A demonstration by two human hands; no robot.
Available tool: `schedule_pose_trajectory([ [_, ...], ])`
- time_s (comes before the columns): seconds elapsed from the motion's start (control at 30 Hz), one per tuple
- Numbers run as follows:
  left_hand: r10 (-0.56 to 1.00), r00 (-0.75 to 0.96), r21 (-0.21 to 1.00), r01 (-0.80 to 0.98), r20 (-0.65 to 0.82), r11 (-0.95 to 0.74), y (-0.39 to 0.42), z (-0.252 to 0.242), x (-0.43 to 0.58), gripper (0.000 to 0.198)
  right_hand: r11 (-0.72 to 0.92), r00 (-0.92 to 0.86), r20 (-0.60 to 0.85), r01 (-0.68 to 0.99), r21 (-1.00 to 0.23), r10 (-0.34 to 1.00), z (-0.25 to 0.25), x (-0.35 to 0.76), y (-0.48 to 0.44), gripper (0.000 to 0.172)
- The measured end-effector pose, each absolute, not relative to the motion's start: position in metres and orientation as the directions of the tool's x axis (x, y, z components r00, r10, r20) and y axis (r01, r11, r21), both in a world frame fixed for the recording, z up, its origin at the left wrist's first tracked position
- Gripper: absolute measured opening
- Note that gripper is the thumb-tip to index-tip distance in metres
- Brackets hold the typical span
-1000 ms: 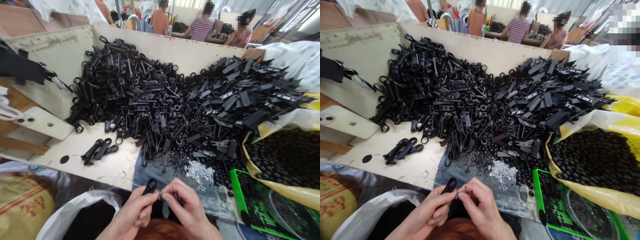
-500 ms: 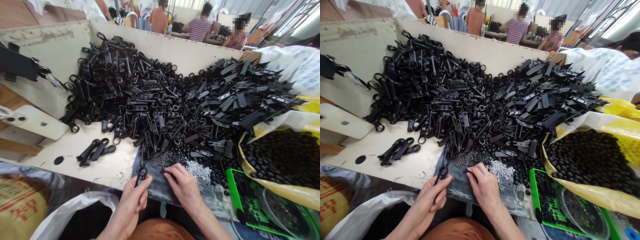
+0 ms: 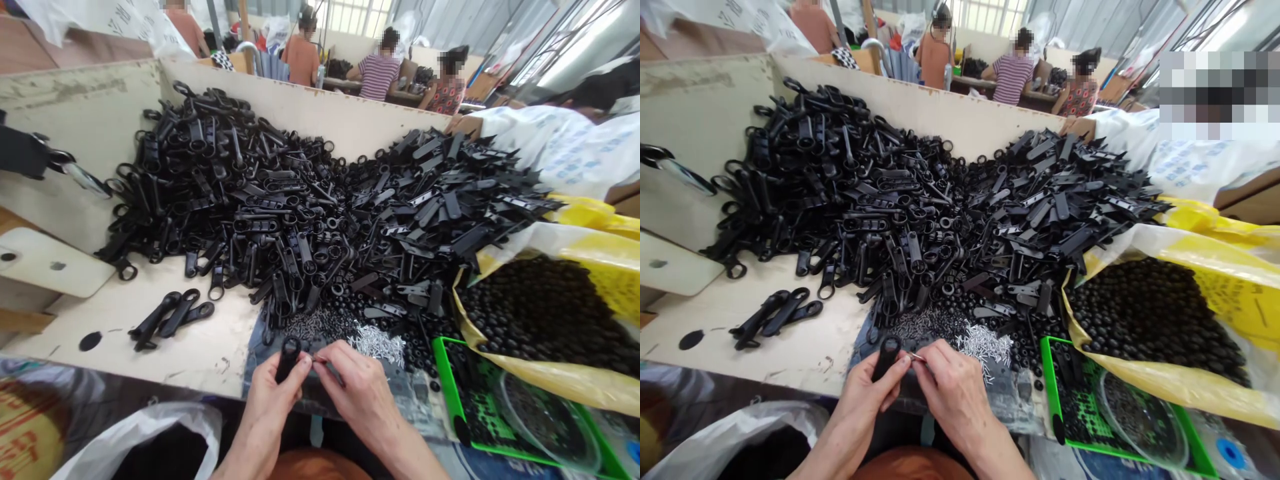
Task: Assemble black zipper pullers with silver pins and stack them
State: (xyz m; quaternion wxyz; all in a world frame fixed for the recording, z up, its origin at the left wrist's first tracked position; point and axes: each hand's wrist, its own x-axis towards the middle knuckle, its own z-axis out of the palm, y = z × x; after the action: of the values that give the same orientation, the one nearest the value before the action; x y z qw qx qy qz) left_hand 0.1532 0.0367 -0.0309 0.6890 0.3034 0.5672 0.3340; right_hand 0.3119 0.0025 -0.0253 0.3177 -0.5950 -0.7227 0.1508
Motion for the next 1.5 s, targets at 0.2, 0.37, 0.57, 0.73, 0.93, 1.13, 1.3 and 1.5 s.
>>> schedule_pose_trajectory([
  [0.2,0.738,0.243,0.697,-0.242,-0.629,0.675,0.033,-0.023,0.156,0.045,0.145,0.077,0.222,0.546,-0.825,0.972,-0.024,0.312,-0.004,0.017],
  [0.37,0.651,0.346,0.559,-0.334,-0.676,0.759,0.026,-0.025,0.16,0.04,0.017,0.206,0.07,0.249,-0.968,0.976,-0.029,0.313,-0.008,0.026],
  [0.57,0.701,0.306,0.631,-0.306,-0.644,0.713,0.025,-0.02,0.165,0.044,-0.084,0.237,-0.066,0.068,-0.994,0.969,-0.032,0.314,-0.009,0.031],
  [0.73,0.723,0.292,0.656,-0.304,-0.626,0.691,0.023,-0.014,0.164,0.043,-0.081,0.183,-0.058,0.121,-0.989,0.981,-0.027,0.314,-0.009,0.033],
  [0.93,0.717,0.362,0.667,-0.274,-0.596,0.693,0.024,-0.016,0.162,0.037,-0.061,0.173,-0.034,0.157,-0.986,0.984,-0.023,0.313,-0.01,0.035],
  [1.13,0.712,0.392,0.698,-0.209,-0.582,0.685,0.028,-0.011,0.159,0.037,-0.141,0.16,-0.13,0.055,-0.989,0.979,-0.026,0.31,-0.011,0.037],
  [1.3,0.696,0.425,0.702,-0.174,-0.579,0.691,0.033,-0.006,0.16,0.032,-0.166,0.195,-0.181,-0.091,-0.982,0.964,-0.034,0.304,-0.016,0.035],
  [1.5,0.615,0.378,0.54,-0.293,-0.693,0.789,0.03,-0.012,0.165,0.035,-0.059,0.331,-0.015,0.125,-0.99,0.943,-0.037,0.304,-0.021,0.027],
])
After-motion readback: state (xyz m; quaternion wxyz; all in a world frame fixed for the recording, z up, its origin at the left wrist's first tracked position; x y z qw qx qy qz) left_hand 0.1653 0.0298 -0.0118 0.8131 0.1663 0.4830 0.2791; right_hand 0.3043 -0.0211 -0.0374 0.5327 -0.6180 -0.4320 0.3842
